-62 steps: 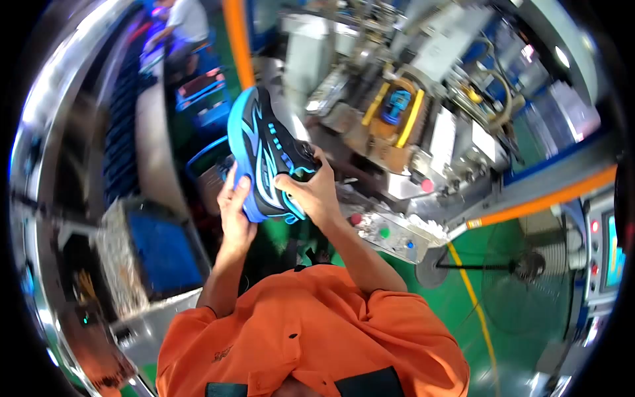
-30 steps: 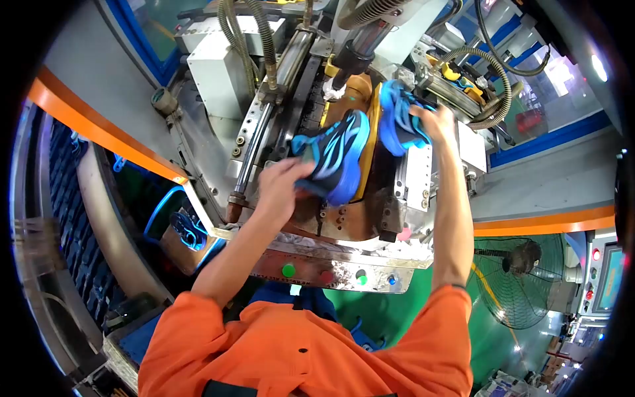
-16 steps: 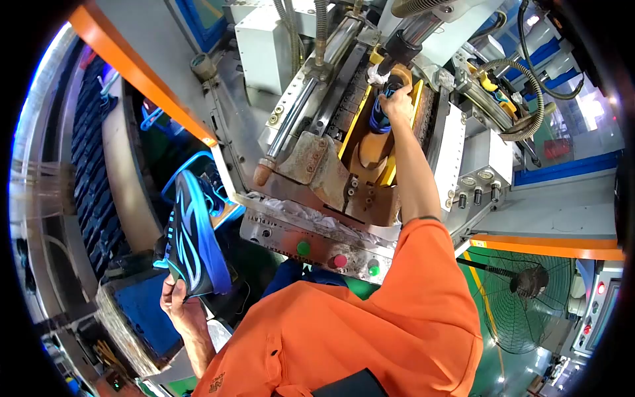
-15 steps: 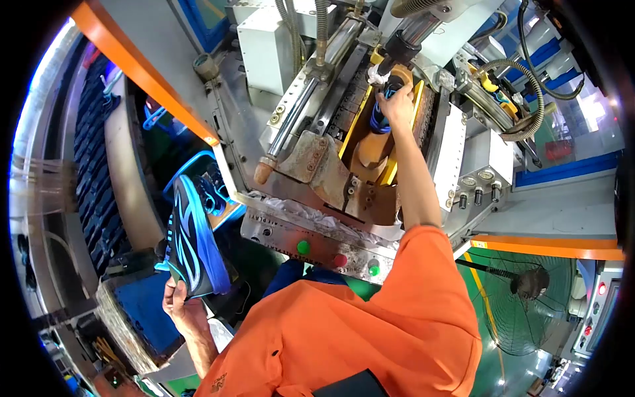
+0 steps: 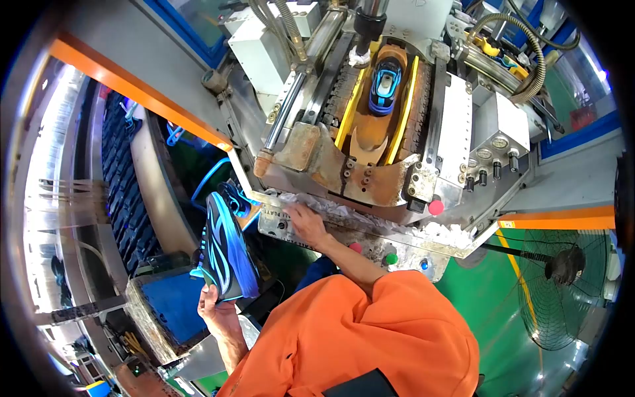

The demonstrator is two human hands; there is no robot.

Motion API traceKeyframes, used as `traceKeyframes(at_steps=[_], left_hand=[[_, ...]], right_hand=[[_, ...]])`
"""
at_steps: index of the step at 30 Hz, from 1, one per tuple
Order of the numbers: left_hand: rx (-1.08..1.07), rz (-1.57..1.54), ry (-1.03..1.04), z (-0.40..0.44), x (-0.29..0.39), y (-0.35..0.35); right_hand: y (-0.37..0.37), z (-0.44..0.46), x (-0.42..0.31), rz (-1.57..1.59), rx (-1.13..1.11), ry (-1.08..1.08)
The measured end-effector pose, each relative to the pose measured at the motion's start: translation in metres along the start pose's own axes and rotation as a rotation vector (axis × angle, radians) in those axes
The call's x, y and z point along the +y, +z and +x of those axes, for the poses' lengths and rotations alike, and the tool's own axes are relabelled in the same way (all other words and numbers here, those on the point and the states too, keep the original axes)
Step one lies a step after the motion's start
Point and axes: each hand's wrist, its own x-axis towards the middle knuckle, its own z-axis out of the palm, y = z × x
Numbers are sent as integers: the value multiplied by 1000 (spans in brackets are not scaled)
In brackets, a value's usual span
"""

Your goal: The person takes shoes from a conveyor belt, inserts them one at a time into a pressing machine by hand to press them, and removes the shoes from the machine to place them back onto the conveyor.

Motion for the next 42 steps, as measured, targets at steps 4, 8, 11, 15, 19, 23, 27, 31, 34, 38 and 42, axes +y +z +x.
traceKeyframes(at_steps=[4, 8, 11, 15, 19, 23, 27, 31, 34, 38, 42], left_hand=[[-21, 2, 17, -3, 4, 5], [-72, -10, 47, -4, 0, 18], [-122, 28, 80, -11, -4, 32], [-172, 281, 336, -28, -21, 35], [-223, 387, 298, -61, -22, 45], [-164, 423, 279, -82, -18, 41], [-46, 439, 160, -108, -8, -12], [5, 377, -35, -132, 1, -53], [109, 92, -25, -170, 4, -99], [439, -229, -50, -211, -34, -177], [803, -393, 24, -225, -85, -286]], right_hand=[[-74, 55, -36, 147, 255, -94], [-115, 62, -66, 599, 9, 186], [-107, 40, -96, 1033, -198, 386], [-105, 13, -127, 1060, -266, 360], [-129, 5, -137, 1300, -308, 486], [-130, -6, -146, 1319, -316, 554], [-113, -36, -180, 1212, -498, 565], [-89, -65, -209, 1032, -662, 498], [-74, -79, -248, 1122, -935, 215], [-33, -105, -277, 798, -1408, -100], [4, -76, -367, 746, -1591, -233]])
